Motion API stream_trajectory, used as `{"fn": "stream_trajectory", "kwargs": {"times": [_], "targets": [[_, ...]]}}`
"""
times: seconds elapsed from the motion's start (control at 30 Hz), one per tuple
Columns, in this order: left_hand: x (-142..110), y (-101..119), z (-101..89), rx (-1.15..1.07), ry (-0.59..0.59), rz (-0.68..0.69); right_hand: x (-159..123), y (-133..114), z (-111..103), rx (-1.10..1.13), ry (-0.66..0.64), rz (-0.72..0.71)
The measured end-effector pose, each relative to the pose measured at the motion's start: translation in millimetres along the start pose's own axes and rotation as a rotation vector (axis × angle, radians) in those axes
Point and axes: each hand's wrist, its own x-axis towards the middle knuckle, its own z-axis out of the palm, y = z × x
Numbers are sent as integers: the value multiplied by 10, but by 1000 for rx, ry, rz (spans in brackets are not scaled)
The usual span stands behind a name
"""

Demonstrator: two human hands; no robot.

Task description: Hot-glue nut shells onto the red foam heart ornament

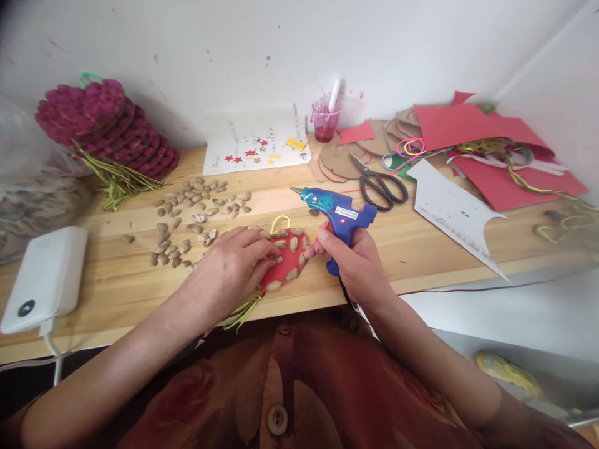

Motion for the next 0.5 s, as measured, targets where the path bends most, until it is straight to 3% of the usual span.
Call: {"fn": "stream_trajectory", "kwargs": {"times": [0.27, 0.5], "targets": [[-32, -40, -77, -62, 79, -5, -1, 11, -9, 8, -1, -6], [-261, -362, -346, -41, 269, -147, -15, -8, 6, 12, 13, 21]]}}
